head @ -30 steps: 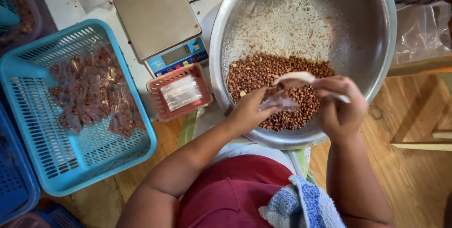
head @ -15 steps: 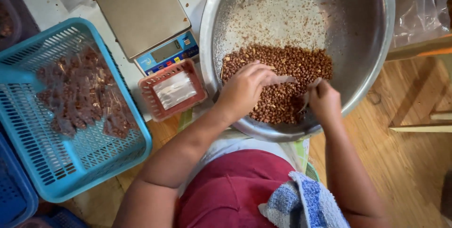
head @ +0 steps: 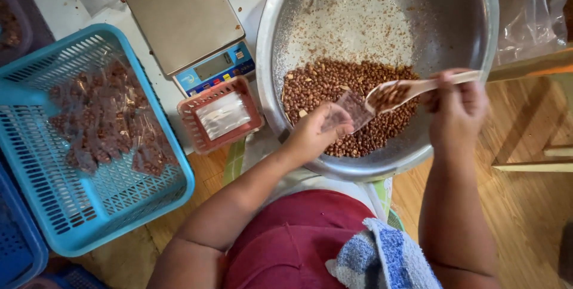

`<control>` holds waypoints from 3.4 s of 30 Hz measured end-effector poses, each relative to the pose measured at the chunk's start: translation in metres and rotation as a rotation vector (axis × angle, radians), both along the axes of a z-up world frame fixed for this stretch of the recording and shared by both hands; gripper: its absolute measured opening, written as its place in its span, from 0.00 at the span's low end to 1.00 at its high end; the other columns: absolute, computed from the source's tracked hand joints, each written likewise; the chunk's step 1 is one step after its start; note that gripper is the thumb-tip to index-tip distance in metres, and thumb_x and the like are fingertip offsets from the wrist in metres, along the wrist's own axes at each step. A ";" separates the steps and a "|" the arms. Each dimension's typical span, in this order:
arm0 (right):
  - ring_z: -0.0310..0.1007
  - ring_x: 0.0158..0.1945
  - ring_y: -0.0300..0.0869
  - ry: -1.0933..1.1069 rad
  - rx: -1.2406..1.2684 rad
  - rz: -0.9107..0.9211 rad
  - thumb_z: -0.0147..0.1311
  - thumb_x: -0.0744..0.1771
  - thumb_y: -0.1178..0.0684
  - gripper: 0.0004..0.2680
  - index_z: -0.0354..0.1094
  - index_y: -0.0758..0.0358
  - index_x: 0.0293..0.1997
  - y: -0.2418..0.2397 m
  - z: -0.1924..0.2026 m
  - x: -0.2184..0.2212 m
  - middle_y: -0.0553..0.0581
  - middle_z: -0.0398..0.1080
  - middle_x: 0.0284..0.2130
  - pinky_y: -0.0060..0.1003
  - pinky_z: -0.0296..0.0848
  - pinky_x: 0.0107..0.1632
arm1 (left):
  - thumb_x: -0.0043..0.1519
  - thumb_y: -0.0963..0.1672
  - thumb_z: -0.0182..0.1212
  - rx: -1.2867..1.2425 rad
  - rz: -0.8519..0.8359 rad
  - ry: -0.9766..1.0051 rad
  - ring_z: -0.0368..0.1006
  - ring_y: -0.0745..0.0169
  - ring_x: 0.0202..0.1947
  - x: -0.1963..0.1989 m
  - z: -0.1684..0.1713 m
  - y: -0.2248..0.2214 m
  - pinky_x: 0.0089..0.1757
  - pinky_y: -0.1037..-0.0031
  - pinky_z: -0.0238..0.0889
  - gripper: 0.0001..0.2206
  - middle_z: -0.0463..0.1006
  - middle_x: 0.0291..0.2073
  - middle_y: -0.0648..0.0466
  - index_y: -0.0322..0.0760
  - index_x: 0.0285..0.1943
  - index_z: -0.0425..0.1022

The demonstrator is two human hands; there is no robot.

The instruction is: Manually packing roasted peanuts from a large bowl into small plastic bags using a spoon and placing them in a crate.

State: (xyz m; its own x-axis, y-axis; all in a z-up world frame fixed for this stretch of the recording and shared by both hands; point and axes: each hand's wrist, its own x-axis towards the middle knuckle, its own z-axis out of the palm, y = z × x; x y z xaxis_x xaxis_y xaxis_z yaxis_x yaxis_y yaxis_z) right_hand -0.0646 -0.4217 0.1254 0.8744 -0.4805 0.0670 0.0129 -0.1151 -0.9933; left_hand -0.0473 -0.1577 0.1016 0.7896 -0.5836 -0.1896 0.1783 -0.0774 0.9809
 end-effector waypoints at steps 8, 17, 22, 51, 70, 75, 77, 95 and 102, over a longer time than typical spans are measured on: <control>0.74 0.39 0.51 -0.510 -0.682 0.365 0.47 0.73 0.70 0.04 0.67 0.75 0.44 0.036 0.052 -0.016 0.69 0.73 0.38 0.41 0.73 0.44 | 0.58 0.47 0.67 0.052 0.008 -0.083 0.79 0.53 0.51 0.004 -0.018 -0.012 0.49 0.65 0.71 0.17 0.82 0.49 0.50 0.42 0.54 0.72; 0.68 0.33 0.47 -0.359 -0.614 0.097 0.46 0.76 0.65 0.04 0.66 0.77 0.50 0.011 0.013 -0.028 0.66 0.68 0.31 0.39 0.67 0.42 | 0.72 0.47 0.48 -0.401 0.010 -0.102 0.75 0.57 0.55 0.009 -0.007 0.013 0.56 0.66 0.69 0.11 0.77 0.52 0.50 0.39 0.53 0.72; 0.66 0.32 0.40 0.335 -0.480 0.115 0.49 0.76 0.57 0.04 0.66 0.64 0.47 0.007 -0.010 -0.031 0.55 0.69 0.32 0.35 0.66 0.35 | 0.69 0.40 0.39 -0.733 0.470 -0.418 0.73 0.49 0.50 0.089 -0.003 0.092 0.57 0.57 0.68 0.09 0.76 0.43 0.47 0.41 0.42 0.66; 0.70 0.23 0.40 0.164 -0.005 0.183 0.51 0.74 0.55 0.06 0.72 0.66 0.46 0.033 -0.058 -0.008 0.58 0.69 0.24 0.29 0.66 0.30 | 0.51 0.52 0.72 1.197 0.276 -0.291 0.73 0.43 0.59 0.045 -0.204 0.206 0.53 0.47 0.70 0.35 0.72 0.60 0.53 0.57 0.71 0.67; 0.66 0.25 0.37 -0.195 -0.098 0.010 0.50 0.75 0.49 0.08 0.66 0.64 0.48 0.046 0.048 0.003 0.59 0.68 0.30 0.26 0.65 0.30 | 0.65 0.54 0.52 -0.026 0.020 -0.020 0.76 0.47 0.59 -0.001 0.017 0.020 0.58 0.56 0.71 0.18 0.78 0.56 0.48 0.44 0.55 0.70; 0.59 0.25 0.38 -0.305 -0.618 0.495 0.49 0.72 0.64 0.04 0.70 0.72 0.49 0.055 0.068 -0.011 0.58 0.67 0.30 0.33 0.58 0.32 | 0.61 0.46 0.62 0.138 0.006 -0.113 0.79 0.53 0.51 0.003 0.004 0.007 0.50 0.62 0.73 0.20 0.81 0.53 0.50 0.40 0.61 0.70; 0.65 0.31 0.44 -0.357 -0.598 0.428 0.48 0.72 0.66 0.04 0.69 0.74 0.47 0.051 0.060 -0.013 0.64 0.69 0.34 0.36 0.64 0.38 | 0.59 0.46 0.65 0.153 0.040 -0.119 0.78 0.52 0.52 0.004 -0.008 0.002 0.50 0.61 0.73 0.22 0.81 0.54 0.50 0.41 0.63 0.69; 0.69 0.35 0.41 0.341 -0.472 0.068 0.51 0.75 0.54 0.04 0.69 0.61 0.49 0.014 -0.060 -0.047 0.56 0.71 0.34 0.38 0.68 0.38 | 0.64 0.46 0.59 0.587 0.897 -0.629 0.79 0.59 0.44 0.219 -0.039 0.200 0.41 0.68 0.72 0.05 0.81 0.45 0.58 0.50 0.44 0.80; 0.65 0.32 0.40 0.495 -0.571 0.049 0.51 0.73 0.45 0.11 0.64 0.56 0.35 0.044 -0.083 -0.044 0.50 0.68 0.25 0.41 0.61 0.37 | 0.45 0.52 0.84 0.889 1.008 -0.947 0.68 0.40 0.53 0.176 -0.070 0.193 0.55 0.57 0.60 0.33 0.74 0.48 0.43 0.36 0.55 0.72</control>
